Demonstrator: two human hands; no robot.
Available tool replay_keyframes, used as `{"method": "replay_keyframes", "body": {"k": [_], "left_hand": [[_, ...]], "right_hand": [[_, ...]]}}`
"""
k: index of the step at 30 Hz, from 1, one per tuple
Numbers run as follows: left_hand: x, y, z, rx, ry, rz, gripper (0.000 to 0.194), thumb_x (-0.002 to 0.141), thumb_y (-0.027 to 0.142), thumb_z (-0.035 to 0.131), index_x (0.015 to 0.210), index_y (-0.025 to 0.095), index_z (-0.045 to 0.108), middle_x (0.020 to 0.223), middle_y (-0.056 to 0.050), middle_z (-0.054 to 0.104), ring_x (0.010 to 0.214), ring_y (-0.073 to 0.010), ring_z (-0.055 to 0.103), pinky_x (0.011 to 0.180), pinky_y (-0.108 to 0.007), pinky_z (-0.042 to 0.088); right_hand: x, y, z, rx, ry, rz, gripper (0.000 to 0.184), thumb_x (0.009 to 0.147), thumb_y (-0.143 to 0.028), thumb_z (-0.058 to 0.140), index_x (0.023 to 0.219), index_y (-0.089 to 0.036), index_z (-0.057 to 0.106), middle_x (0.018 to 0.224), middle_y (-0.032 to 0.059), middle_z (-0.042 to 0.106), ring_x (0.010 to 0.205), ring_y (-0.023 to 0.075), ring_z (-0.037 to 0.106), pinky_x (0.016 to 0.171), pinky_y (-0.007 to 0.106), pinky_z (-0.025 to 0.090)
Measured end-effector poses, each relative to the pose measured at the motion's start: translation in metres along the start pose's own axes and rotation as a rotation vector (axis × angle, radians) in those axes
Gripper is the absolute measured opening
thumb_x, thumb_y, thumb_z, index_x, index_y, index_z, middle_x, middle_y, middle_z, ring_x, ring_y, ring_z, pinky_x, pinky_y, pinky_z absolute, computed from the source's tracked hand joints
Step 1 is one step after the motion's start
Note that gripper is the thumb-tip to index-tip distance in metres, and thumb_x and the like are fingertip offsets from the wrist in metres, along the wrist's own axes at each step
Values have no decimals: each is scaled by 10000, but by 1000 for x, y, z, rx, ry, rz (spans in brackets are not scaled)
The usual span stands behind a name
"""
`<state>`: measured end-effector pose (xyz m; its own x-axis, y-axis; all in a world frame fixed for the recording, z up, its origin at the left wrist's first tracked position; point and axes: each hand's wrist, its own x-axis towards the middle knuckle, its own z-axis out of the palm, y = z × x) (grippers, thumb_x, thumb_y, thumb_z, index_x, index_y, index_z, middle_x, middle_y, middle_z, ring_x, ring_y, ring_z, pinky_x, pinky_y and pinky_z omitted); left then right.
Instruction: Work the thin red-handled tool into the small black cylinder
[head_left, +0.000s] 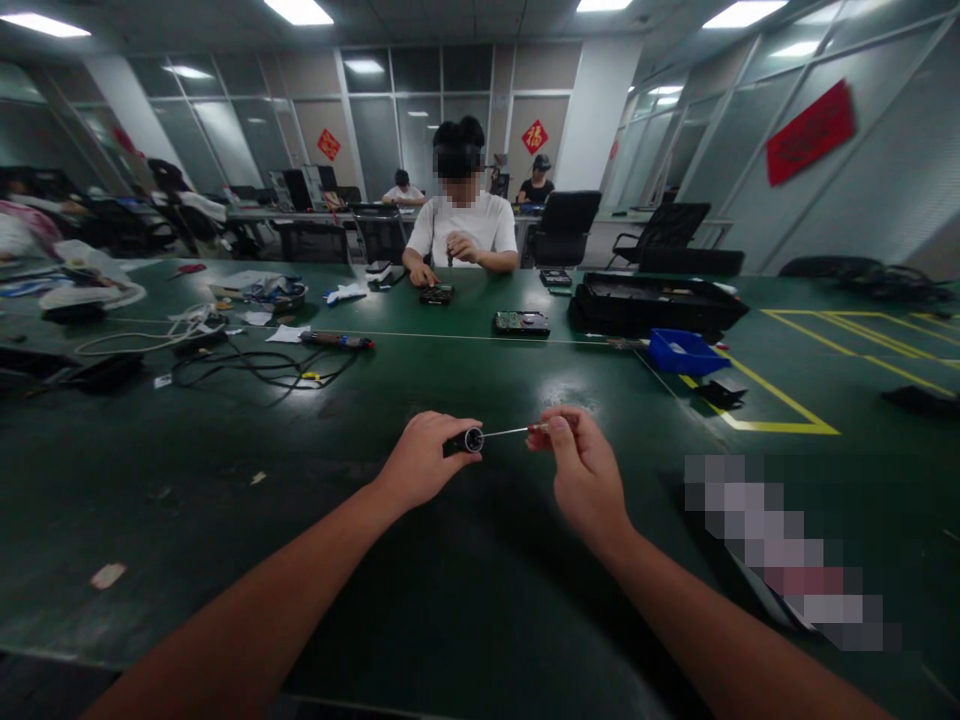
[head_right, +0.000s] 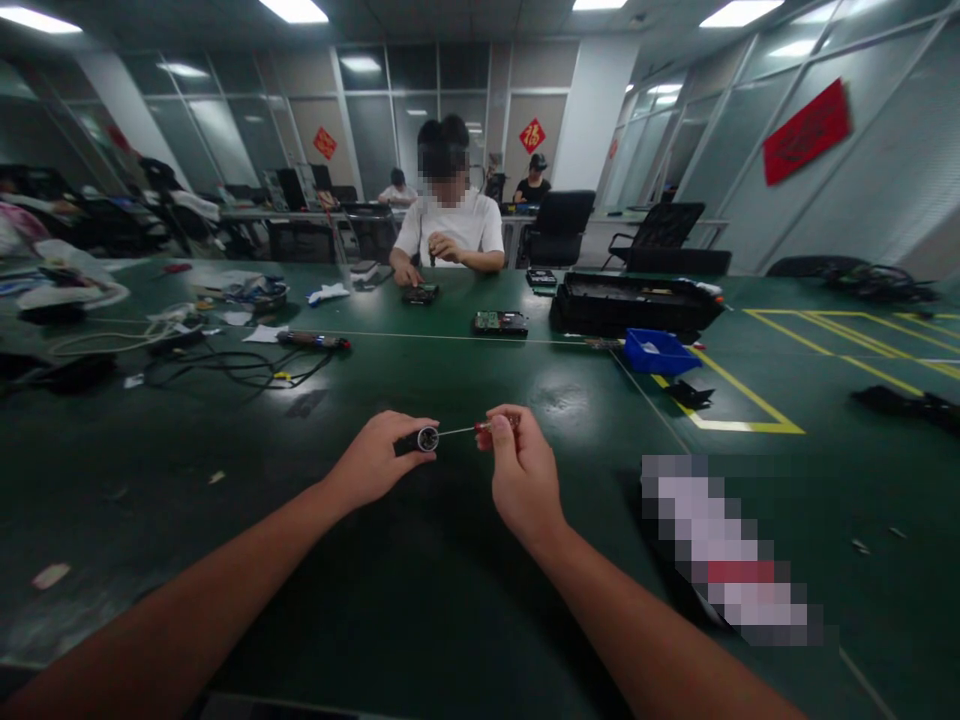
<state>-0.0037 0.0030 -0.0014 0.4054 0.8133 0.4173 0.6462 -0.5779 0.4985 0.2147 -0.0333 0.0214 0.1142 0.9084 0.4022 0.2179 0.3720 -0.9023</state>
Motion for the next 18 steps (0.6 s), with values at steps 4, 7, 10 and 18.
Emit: {"method": "replay_keyframes", "body": {"k": [4,7,10,18], "left_hand": [[0,0,-1,42,-29,7,401,841,312,766,1228,277,666,1116,-30,734,1044,-238,632,960,-429,424],[1,0,0,78,-50,12,409,832,316,772,1227,286,669,1108,-32,733,1043,-244,630,959,-441,416],[1,0,0,104,-58,20,410,829,314,774,1225,284,670,1098,-32,731,1041,-246,627,956,-447,411],[2,-2,1,125,-110,14,400,834,289,764,1224,291,676,1100,-33,731,1052,-251,625,967,-457,408]], "right_hand": [[-2,-6,-2,-175,-59,-117,189,1014,-364,445,1000,-225,573,826,29,672,763,184,659,720,329,511],[-2,-7,-3,-283,-77,-154,180,1019,-348,429,1001,-225,558,814,34,682,753,190,668,701,325,495],[-1,-9,-5,-358,-108,-173,172,1022,-331,418,1000,-223,550,823,36,696,757,193,683,699,324,490],[4,-11,-6,-490,-225,-214,129,989,-321,484,1020,-221,561,887,55,715,795,212,696,692,325,495]]}}
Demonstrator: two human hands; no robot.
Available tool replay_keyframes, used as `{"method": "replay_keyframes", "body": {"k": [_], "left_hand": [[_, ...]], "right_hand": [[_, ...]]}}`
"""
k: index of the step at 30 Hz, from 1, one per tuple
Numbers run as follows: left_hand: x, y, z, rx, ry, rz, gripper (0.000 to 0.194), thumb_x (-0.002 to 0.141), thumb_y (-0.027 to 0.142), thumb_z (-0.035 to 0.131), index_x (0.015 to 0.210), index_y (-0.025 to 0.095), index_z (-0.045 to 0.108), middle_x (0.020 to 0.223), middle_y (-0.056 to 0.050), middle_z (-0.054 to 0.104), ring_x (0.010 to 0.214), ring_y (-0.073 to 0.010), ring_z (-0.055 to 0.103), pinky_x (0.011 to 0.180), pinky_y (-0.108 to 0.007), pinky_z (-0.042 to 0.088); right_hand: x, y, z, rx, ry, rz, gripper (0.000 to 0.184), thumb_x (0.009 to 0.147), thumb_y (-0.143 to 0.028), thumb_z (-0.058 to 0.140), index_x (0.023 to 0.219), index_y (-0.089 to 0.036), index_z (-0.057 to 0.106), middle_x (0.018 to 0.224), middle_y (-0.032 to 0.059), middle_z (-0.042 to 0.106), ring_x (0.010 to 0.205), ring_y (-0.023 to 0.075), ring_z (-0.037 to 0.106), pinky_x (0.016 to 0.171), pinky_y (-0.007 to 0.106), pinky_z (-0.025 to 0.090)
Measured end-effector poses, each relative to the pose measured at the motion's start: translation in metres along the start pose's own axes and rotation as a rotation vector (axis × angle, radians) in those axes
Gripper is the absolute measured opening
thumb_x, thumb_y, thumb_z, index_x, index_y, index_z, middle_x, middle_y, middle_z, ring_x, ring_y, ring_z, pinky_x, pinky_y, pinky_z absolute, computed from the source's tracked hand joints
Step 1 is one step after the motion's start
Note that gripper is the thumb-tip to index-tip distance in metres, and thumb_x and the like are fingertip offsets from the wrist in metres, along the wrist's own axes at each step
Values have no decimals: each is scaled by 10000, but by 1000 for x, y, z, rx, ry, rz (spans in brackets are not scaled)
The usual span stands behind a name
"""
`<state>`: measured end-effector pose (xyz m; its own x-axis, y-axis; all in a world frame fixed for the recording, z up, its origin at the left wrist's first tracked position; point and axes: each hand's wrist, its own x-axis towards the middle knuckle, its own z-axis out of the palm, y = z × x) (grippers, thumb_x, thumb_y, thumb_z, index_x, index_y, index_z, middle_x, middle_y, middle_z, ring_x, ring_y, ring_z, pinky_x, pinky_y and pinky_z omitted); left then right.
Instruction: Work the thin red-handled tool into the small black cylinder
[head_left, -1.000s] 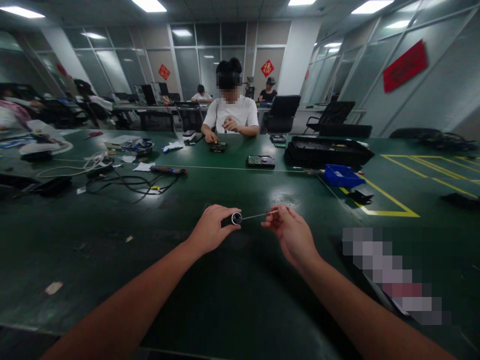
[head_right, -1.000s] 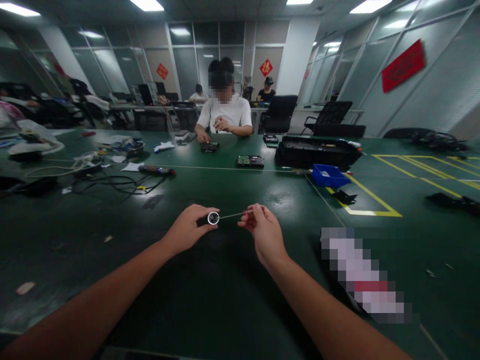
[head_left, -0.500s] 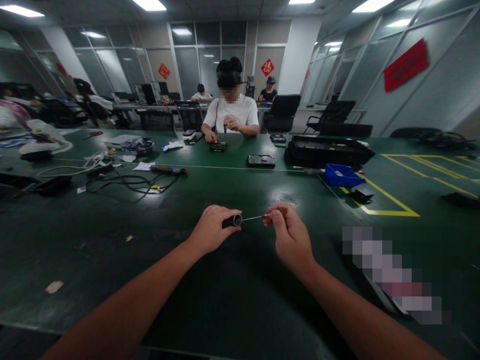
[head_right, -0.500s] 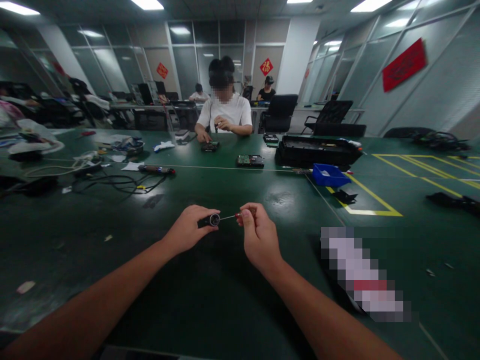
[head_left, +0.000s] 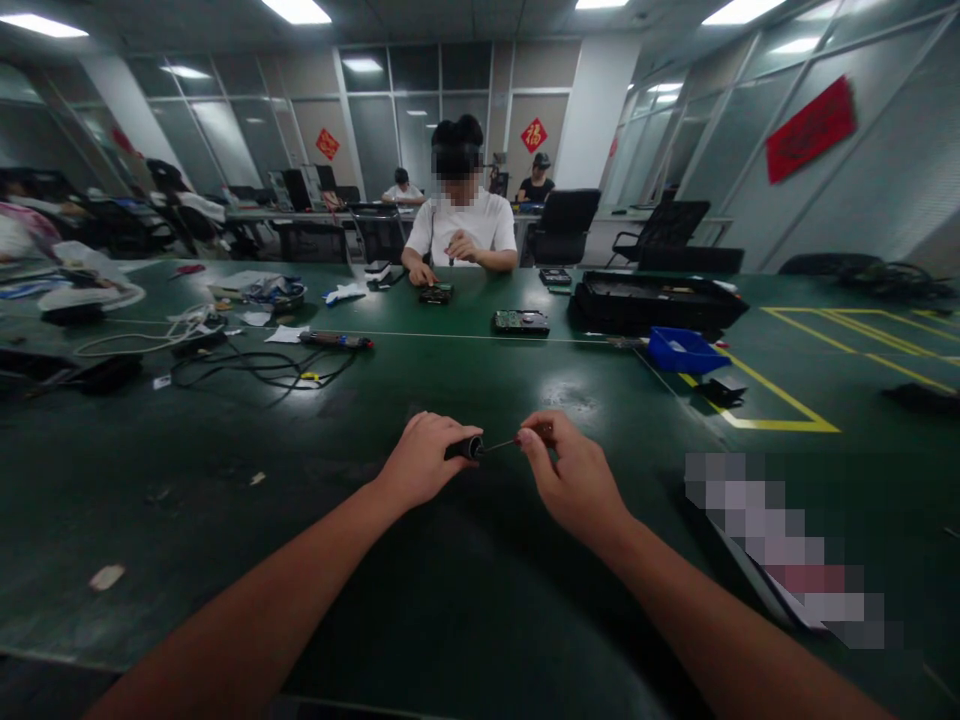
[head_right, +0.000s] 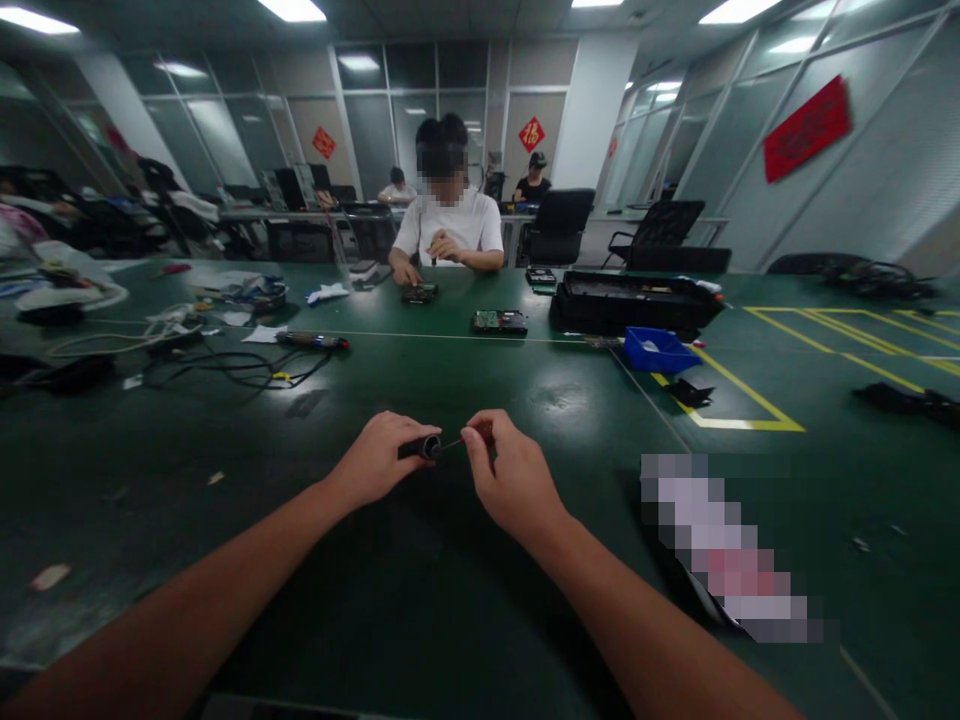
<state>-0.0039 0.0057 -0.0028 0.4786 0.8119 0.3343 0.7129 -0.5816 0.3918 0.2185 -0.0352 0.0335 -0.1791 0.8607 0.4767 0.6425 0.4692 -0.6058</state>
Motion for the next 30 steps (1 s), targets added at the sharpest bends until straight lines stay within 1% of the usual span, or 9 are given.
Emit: {"method": "replay_keyframes", "body": {"k": [8,14,16,19,21,24,26,28,30], "left_hand": [[0,-3,3,-16,-4,-6,409,846,309,755,1244,292,663,1110,-32,723,1074,-251,620,998,-459,404],[-1,1,-2,-135,135,-76,390,882,309,719,1261,264,638,1137,-24,716,1056,-233,618,947,-410,452],[-2,3,-3,-163,164,-88,382,886,296,714,1259,259,638,1156,-27,712,1071,-231,615,956,-402,455],[-2,4,-4,-178,178,-118,380,877,290,722,1248,264,646,1154,-26,713,1070,-233,615,958,-407,458],[-2,4,-3,-180,168,-133,380,874,294,725,1246,265,650,1153,-27,714,1067,-237,617,954,-414,461],[-2,3,-2,-182,160,-134,378,875,292,723,1245,262,654,1173,-29,712,1081,-240,617,964,-419,460],[-1,3,-2,-181,162,-130,382,871,290,728,1245,263,655,1172,-26,713,1084,-238,620,968,-415,461],[-1,3,-2,-181,165,-122,387,865,286,736,1242,261,655,1163,-22,716,1078,-233,624,970,-407,461],[-1,4,-2,-181,163,-115,384,865,284,737,1239,257,656,1167,-22,716,1078,-231,626,972,-403,460]], "right_hand": [[1,1,-1,-66,7,27,139,997,-306,452,995,-209,552,848,61,695,747,215,669,654,332,468],[2,3,-4,-72,148,32,186,995,-372,475,961,-207,554,866,71,657,788,217,643,707,344,472],[3,5,-5,-63,137,12,175,1008,-331,427,1004,-203,546,867,69,653,761,205,637,689,335,470],[4,11,-3,-127,-4,-2,182,989,-244,416,1059,-207,580,845,58,674,703,193,632,628,317,448],[4,15,0,-201,-142,-9,172,954,-234,484,1004,-226,648,829,51,701,686,192,637,587,305,425],[1,18,8,-266,-364,21,175,922,-338,576,880,-245,719,760,43,718,636,189,633,528,290,385],[0,17,13,-286,-490,66,230,916,-419,588,903,-247,740,771,44,727,649,188,640,525,283,374],[-1,15,16,-305,-560,101,246,909,-437,593,947,-248,746,828,45,736,703,190,651,553,277,381],[-2,12,18,-314,-578,116,210,890,-407,619,961,-250,740,861,39,734,745,192,651,579,273,387]]}}
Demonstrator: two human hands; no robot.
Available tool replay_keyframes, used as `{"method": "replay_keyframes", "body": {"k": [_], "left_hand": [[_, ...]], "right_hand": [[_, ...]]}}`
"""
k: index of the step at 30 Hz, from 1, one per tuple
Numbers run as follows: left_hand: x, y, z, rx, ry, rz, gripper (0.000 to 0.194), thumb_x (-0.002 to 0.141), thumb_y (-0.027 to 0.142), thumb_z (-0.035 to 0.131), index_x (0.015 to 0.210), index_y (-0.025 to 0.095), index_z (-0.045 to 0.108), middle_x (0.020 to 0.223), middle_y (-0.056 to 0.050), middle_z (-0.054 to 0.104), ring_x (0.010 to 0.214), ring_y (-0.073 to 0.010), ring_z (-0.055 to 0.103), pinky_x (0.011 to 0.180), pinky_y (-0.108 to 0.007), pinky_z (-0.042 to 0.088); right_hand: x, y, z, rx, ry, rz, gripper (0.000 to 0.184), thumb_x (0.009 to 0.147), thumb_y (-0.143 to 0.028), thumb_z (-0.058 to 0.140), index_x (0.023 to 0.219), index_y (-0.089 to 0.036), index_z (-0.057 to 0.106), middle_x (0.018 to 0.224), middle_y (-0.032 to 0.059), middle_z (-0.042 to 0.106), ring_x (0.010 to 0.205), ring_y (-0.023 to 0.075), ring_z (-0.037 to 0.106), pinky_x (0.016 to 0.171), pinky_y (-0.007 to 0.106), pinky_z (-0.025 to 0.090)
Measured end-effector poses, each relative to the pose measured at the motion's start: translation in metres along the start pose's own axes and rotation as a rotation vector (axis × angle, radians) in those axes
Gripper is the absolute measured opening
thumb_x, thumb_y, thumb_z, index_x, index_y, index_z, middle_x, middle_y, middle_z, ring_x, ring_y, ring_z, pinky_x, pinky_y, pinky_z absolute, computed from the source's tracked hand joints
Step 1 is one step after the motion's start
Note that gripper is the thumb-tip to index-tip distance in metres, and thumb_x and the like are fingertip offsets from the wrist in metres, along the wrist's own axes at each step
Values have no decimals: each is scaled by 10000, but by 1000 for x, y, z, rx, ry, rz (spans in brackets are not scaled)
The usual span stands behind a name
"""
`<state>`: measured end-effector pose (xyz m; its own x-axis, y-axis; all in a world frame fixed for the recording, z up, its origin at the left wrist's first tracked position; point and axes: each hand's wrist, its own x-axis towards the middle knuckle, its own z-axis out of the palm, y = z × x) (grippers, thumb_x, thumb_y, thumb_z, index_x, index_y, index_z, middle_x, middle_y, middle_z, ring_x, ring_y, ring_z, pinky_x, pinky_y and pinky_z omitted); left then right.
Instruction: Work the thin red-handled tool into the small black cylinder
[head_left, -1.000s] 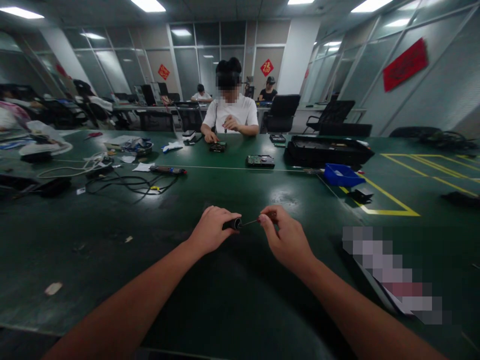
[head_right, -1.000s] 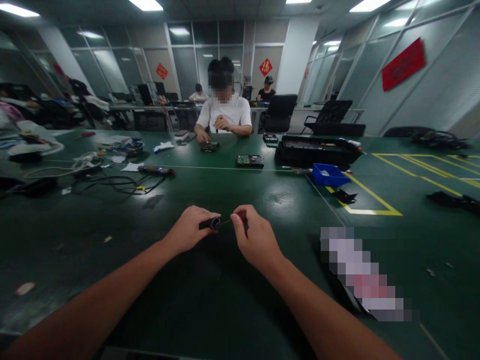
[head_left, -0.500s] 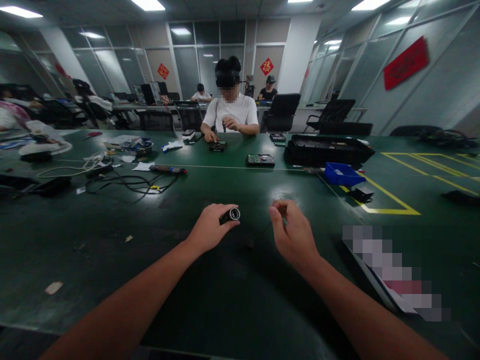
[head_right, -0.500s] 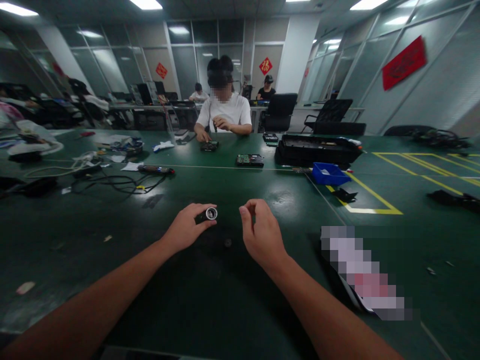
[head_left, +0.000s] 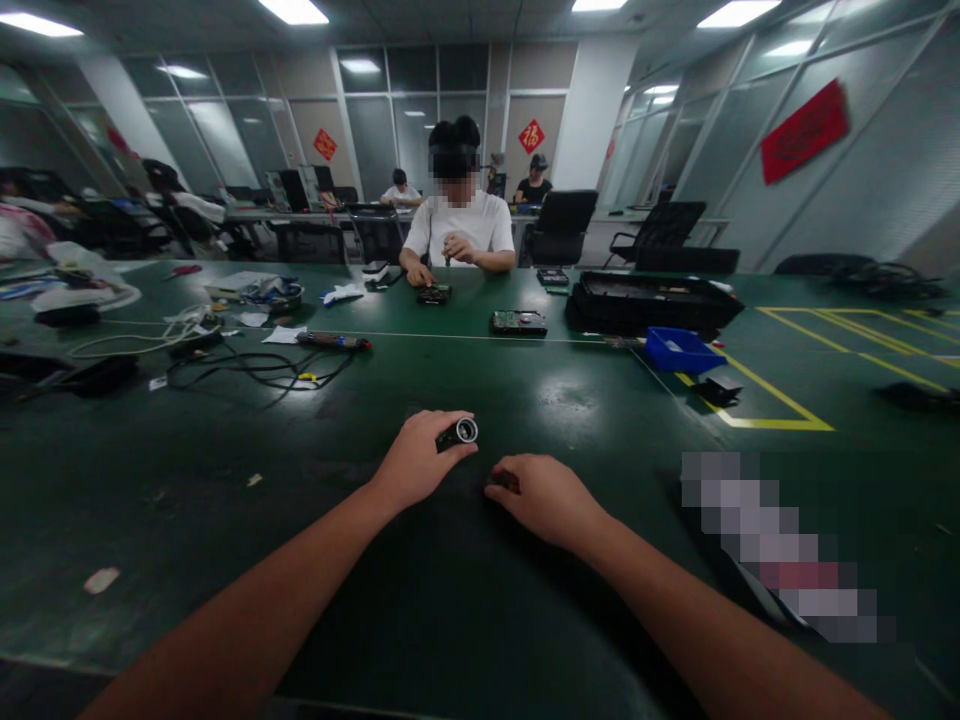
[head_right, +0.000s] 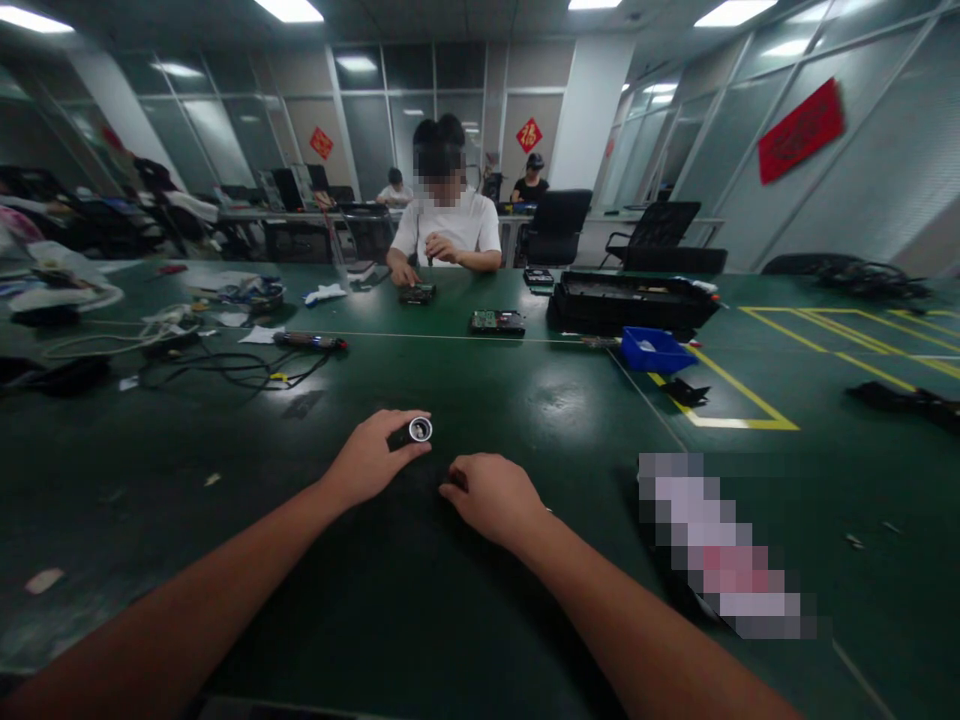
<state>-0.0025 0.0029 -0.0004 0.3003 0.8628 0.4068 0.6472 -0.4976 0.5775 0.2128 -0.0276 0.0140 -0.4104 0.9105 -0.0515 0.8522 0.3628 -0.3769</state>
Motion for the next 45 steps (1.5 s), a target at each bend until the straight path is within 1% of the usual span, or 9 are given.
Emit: {"method": "replay_keyframes", "body": {"k": [5,10,18,21,25,29,34,40,45], "left_hand": [[0,-1,1,11,-9,16,394,858,288,743,1241,263,655,1139,-19,720,1054,-234,632,937,-392,471],[-1,0,0,6,-23,40,380,864,285,738,1235,263,657,1129,-18,723,1051,-231,633,939,-395,460],[-3,4,2,17,-96,135,361,875,318,729,1220,241,658,1144,-33,727,1058,-231,632,951,-403,434],[-3,7,3,14,-138,179,353,876,317,726,1215,250,655,1165,-25,726,1077,-229,629,979,-415,417],[-3,10,3,26,-191,204,359,887,321,706,1235,262,644,1150,-28,727,1088,-239,628,1007,-441,398],[-4,10,3,23,-214,222,374,896,342,695,1255,261,630,1184,-36,716,1117,-239,624,1059,-464,357],[-5,10,2,12,-232,243,361,894,334,702,1237,251,630,1188,-41,711,1126,-235,620,1080,-476,334],[-6,9,0,12,-293,286,368,893,283,700,1252,279,621,1225,-32,698,1166,-229,605,1126,-521,264],[-5,9,-1,15,-234,246,361,885,265,698,1240,282,639,1189,-27,713,1138,-234,618,1100,-503,323]], "right_hand": [[0,-2,0,89,-4,-49,107,829,-287,686,920,-244,722,845,7,731,757,180,654,620,267,427],[0,-2,-1,155,41,-110,133,867,-256,648,950,-244,751,883,13,753,793,187,678,693,287,478],[-2,-5,-7,247,404,-148,146,907,-239,634,982,-220,757,886,26,735,761,172,660,692,297,490],[-1,-5,-4,271,464,-190,149,911,-216,630,983,-216,760,914,34,719,761,160,655,681,286,498],[1,-6,1,272,481,-199,154,908,-222,635,1014,-236,745,929,28,696,751,152,644,661,281,494],[2,-6,2,253,539,-99,175,856,-256,695,1026,-214,687,893,30,680,767,173,630,660,295,482],[1,-6,-1,239,484,-93,136,855,-297,692,970,-225,679,859,20,669,749,171,606,639,292,452],[1,-7,0,238,454,-36,191,812,-321,722,958,-214,664,840,13,661,747,174,601,663,306,442],[-2,-6,-2,364,459,-7,305,857,-386,661,1096,-198,628,813,17,642,694,174,595,617,306,446]]}}
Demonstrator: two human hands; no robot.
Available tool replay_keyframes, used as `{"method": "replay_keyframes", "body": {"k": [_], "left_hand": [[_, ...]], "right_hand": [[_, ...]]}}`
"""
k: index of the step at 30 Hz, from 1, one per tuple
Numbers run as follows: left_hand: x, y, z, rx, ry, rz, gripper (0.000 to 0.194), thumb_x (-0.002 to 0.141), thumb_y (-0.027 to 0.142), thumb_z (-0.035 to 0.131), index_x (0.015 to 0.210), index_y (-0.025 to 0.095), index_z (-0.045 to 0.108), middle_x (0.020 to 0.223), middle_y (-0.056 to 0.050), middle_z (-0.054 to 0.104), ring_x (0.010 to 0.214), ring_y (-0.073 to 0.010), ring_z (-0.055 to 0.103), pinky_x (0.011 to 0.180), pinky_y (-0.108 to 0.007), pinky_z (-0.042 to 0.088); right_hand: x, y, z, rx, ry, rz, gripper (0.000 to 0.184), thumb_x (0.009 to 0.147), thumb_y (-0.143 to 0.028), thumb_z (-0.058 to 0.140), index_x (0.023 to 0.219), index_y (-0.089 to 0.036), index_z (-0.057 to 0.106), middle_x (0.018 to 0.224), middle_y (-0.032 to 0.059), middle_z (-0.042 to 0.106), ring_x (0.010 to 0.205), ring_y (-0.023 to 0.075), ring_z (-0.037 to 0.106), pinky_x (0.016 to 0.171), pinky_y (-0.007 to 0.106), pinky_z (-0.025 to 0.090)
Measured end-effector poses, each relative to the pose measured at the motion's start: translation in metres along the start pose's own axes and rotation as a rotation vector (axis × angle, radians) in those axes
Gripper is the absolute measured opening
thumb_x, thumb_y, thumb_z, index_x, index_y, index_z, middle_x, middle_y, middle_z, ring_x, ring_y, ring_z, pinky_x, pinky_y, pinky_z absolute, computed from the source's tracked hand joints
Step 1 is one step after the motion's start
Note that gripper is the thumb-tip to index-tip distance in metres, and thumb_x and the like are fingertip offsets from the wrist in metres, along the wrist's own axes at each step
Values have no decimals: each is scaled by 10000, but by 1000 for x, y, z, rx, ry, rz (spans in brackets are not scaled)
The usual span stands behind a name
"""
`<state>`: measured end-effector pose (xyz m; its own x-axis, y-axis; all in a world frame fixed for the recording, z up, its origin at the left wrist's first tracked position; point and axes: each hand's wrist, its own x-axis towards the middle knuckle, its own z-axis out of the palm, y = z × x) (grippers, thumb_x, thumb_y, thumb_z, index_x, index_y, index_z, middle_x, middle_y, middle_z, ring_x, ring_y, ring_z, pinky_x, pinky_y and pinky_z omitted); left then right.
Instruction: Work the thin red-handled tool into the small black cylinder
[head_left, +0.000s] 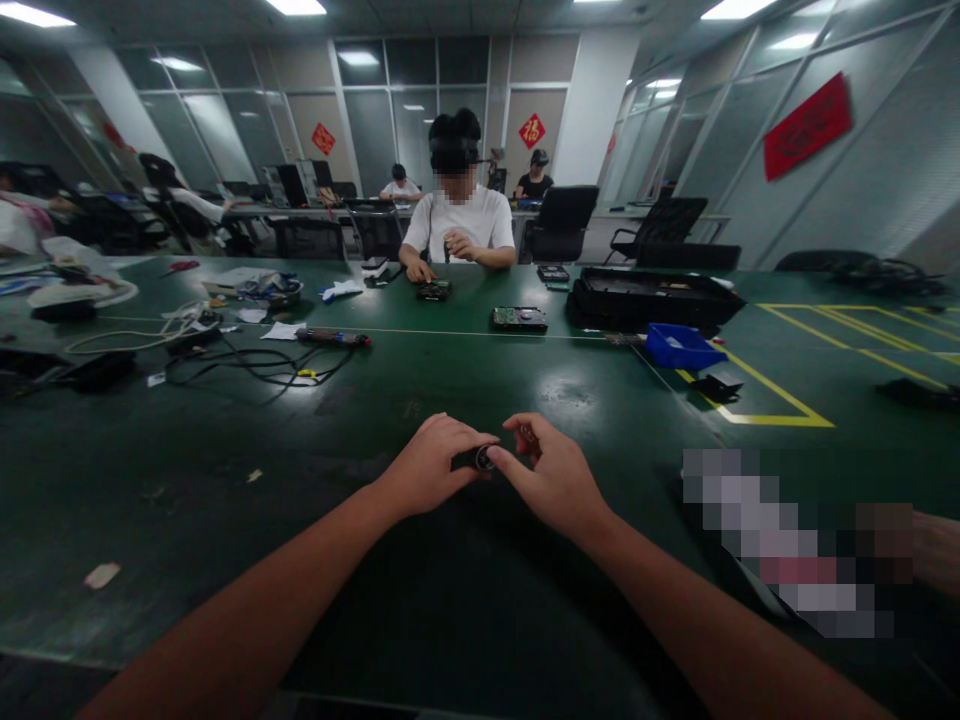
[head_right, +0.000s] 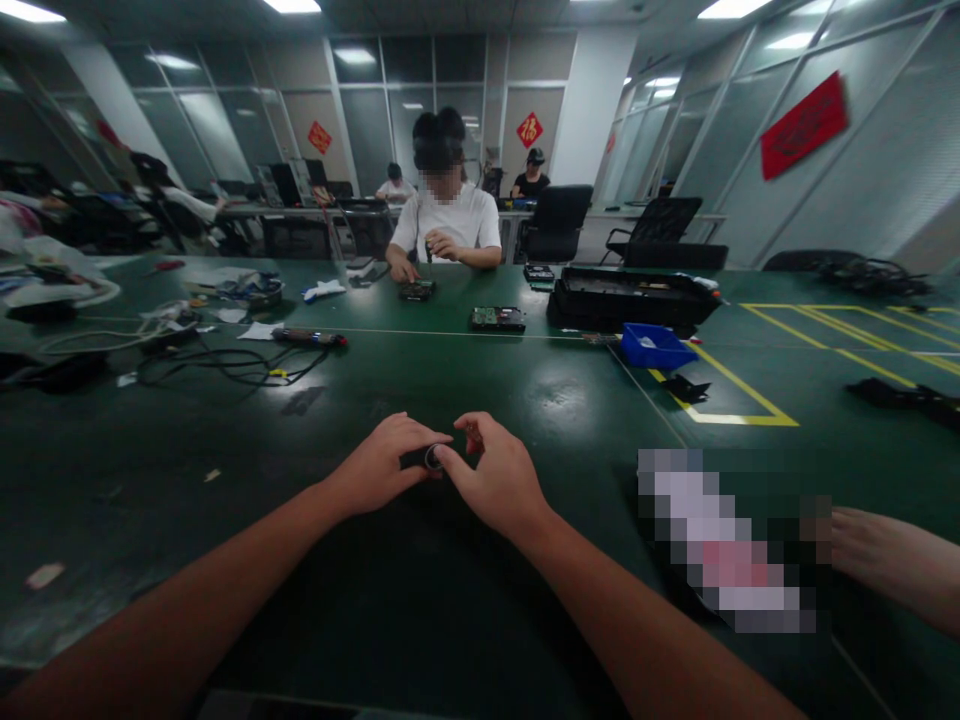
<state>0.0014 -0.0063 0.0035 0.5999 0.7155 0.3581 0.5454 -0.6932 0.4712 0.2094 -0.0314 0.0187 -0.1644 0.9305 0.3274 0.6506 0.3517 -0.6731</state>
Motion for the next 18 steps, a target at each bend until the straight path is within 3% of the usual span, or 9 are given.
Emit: {"method": "replay_keyframes", "body": {"k": [4,7,13,18], "left_hand": [[1,-2,-1,-28,146,-116,366,859,273,733,1217,258,660,1155,-37,725,1081,-240,635,988,-431,442],[1,-6,-1,-35,223,-205,361,862,270,729,1216,256,662,1171,-37,718,1087,-242,630,969,-420,465],[1,-11,-1,-13,252,-266,361,851,261,742,1204,253,672,1180,-34,717,1092,-242,625,978,-426,463],[1,-11,0,-10,249,-258,357,851,247,741,1202,248,673,1159,-32,721,1071,-238,623,964,-425,462]], "right_hand": [[2,-1,-8,126,112,1,275,956,-317,494,1157,-191,633,926,60,672,805,199,634,709,335,491],[4,-3,-15,101,164,-43,267,965,-318,497,1117,-206,686,1025,80,676,910,219,638,777,353,495],[-1,-6,-21,49,122,-71,248,932,-415,597,886,-216,739,720,16,650,650,170,597,615,306,458],[-7,-2,-17,247,208,-91,255,973,-381,550,1118,-207,668,880,44,748,792,198,703,739,338,536]]}}
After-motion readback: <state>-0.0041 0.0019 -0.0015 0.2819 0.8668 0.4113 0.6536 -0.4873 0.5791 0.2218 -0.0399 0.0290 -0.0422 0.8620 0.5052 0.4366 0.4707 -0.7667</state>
